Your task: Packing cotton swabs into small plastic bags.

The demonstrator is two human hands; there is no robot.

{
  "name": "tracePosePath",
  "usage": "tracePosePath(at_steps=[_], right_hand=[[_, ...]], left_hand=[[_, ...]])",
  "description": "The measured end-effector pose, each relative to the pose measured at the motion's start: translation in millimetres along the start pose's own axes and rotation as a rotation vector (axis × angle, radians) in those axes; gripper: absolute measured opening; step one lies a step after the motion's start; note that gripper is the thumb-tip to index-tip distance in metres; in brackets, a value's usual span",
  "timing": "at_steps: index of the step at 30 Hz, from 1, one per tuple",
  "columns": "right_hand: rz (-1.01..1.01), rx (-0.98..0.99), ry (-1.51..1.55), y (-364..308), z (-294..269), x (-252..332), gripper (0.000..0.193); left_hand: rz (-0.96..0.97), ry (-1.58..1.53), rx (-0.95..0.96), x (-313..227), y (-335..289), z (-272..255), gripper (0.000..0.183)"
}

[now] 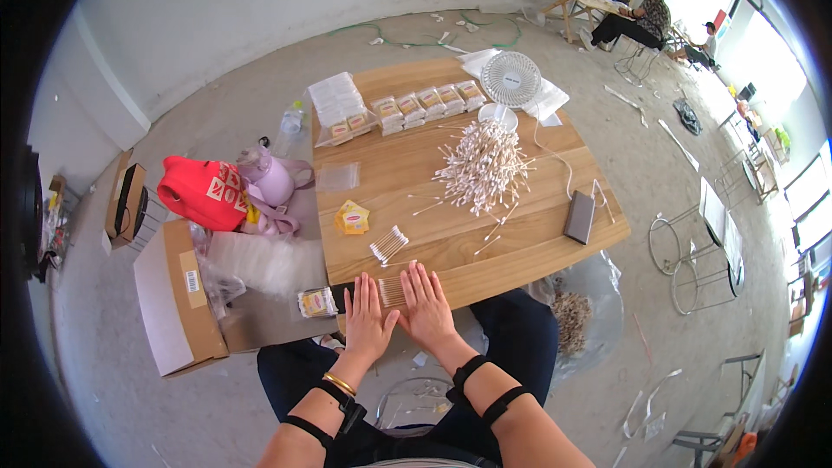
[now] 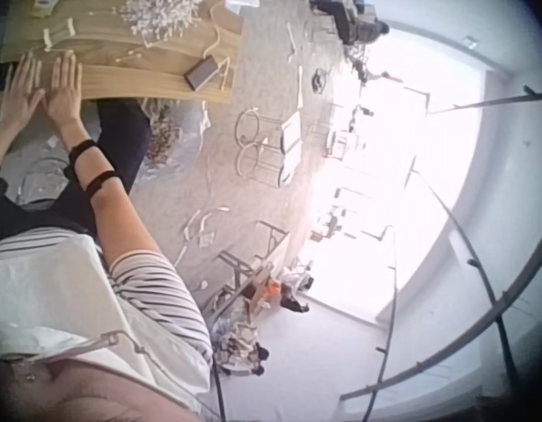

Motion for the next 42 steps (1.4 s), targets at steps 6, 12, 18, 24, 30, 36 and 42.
tracePosePath(at_steps=[6,12,18,24,30,36,42], right_hand=[[0.025,0.010,-0.045,0.5,-0.4,-0.8,0.090],[0.029,0.027,-0.067,1.4,1.6,-0.4,0.090],[0.031,0.031,-0.075,1.7,3.9,-0.1,0.092],[0.040,0.031,-0.077,1.7,3.7,-1.6,0.091],[0.032,0.017,-0.087,2.3,2.1,-1.5,0.091],[0.037,0.026,-0.057,1.3,2.4,-1.6,0.091],[0.033,0.026,-0.063,2.2,2.1,0.4,0.091]], left_hand=[[0.084,-0.112,-0.042,-0.9,-26.9,-6.6,0.069],[0.115,-0.172,-0.130,-3.9,-36.6,-15.5,0.059],[0.093,-0.124,-0.127,-7.0,-36.4,-12.7,0.059],[0.080,-0.193,-0.169,-8.2,-33.7,-14.9,0.061],[0.066,-0.156,-0.174,-10.9,-30.9,-14.4,0.061],[0.058,-0.171,-0.167,-11.1,-31.5,-14.8,0.059],[0.022,-0.202,-0.202,-6.5,-24.2,-18.6,0.056]])
Point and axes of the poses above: each hand's wrist, its own y-axis towards the middle knuckle, its own z-axis out of the palm, x = y × z, the point moved 9 cm from there along y, towards the middle knuckle, and after that the axes turned 6 degrees about x, right-handed, at the moved point
